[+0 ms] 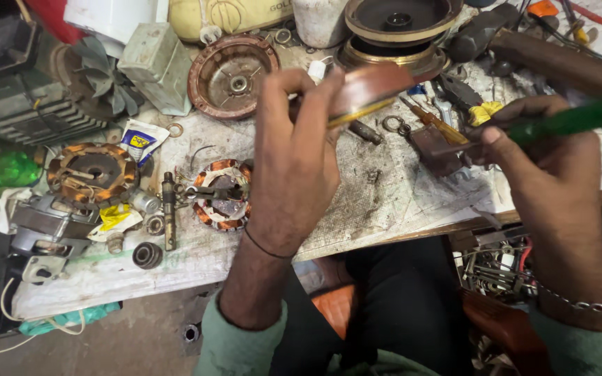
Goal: The person uses a screwdriver to scrape and clean the inner surface of a circular metal motor housing. They rotate the housing to access different areas and continue scraping around the central bearing and along the inner rim.
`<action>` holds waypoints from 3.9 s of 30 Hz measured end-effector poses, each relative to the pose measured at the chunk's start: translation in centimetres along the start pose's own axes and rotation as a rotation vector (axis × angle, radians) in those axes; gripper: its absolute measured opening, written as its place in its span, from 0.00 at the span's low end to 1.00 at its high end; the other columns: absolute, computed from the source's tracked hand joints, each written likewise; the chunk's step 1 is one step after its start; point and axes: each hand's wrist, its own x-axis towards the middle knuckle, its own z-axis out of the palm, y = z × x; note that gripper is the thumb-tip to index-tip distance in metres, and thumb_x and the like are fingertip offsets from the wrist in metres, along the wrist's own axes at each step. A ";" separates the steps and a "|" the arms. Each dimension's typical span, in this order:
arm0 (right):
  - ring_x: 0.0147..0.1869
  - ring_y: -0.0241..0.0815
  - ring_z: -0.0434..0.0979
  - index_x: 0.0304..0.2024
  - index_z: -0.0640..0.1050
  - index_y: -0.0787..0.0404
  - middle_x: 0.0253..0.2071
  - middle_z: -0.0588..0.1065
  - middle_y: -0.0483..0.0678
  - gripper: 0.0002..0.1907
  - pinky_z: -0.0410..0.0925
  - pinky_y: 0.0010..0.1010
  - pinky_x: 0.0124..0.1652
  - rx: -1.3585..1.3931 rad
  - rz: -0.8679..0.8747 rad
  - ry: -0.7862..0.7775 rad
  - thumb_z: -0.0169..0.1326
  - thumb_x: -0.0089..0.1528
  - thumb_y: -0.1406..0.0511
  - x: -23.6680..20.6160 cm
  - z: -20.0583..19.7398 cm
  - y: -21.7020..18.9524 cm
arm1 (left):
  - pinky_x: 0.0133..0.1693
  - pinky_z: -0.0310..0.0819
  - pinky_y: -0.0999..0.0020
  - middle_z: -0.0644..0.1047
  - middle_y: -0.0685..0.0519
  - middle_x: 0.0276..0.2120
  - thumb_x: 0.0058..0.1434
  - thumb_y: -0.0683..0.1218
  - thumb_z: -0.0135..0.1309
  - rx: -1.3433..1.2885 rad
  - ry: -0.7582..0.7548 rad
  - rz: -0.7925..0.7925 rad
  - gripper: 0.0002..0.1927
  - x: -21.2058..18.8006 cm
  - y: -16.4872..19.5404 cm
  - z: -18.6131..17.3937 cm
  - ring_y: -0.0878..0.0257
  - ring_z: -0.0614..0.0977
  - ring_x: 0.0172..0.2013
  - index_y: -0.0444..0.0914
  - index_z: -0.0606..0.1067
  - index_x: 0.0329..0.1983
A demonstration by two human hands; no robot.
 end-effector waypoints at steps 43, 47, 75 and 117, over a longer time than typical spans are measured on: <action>0.53 0.42 0.82 0.50 0.70 0.67 0.46 0.77 0.54 0.10 0.78 0.33 0.55 0.156 -0.031 0.073 0.55 0.68 0.73 -2.3 0.0 -1.0 | 0.69 0.70 0.47 0.70 0.46 0.53 0.60 0.34 0.61 -0.054 0.009 0.221 0.18 -5.9 -2.1 1.6 0.50 0.76 0.57 0.36 0.71 0.51; 0.58 0.44 0.82 0.52 0.67 0.66 0.50 0.77 0.55 0.11 0.77 0.35 0.60 0.123 -0.077 0.081 0.53 0.71 0.70 -2.4 -0.2 -1.0 | 0.55 0.82 0.70 0.66 0.47 0.54 0.63 0.35 0.63 -0.302 0.266 -0.045 0.25 -5.8 -1.2 0.6 0.61 0.77 0.55 0.34 0.65 0.59; 0.45 0.39 0.85 0.42 0.79 0.62 0.45 0.79 0.51 0.16 0.79 0.27 0.45 -0.335 -0.286 -0.314 0.66 0.54 0.64 -4.2 -0.4 -0.3 | 0.67 0.67 0.63 0.73 0.40 0.63 0.72 0.40 0.52 -0.670 0.174 -0.665 0.26 -8.5 -1.0 5.3 0.56 0.75 0.64 0.28 0.63 0.71; 0.48 0.42 0.86 0.44 0.82 0.62 0.47 0.82 0.52 0.15 0.78 0.30 0.47 -0.511 -0.258 -0.377 0.64 0.54 0.69 -3.1 3.1 -1.6 | 0.62 0.58 0.39 0.59 0.26 0.68 0.38 0.68 0.71 -0.003 -0.416 -0.291 0.69 -6.4 -0.3 0.9 0.35 0.64 0.66 0.31 0.52 0.74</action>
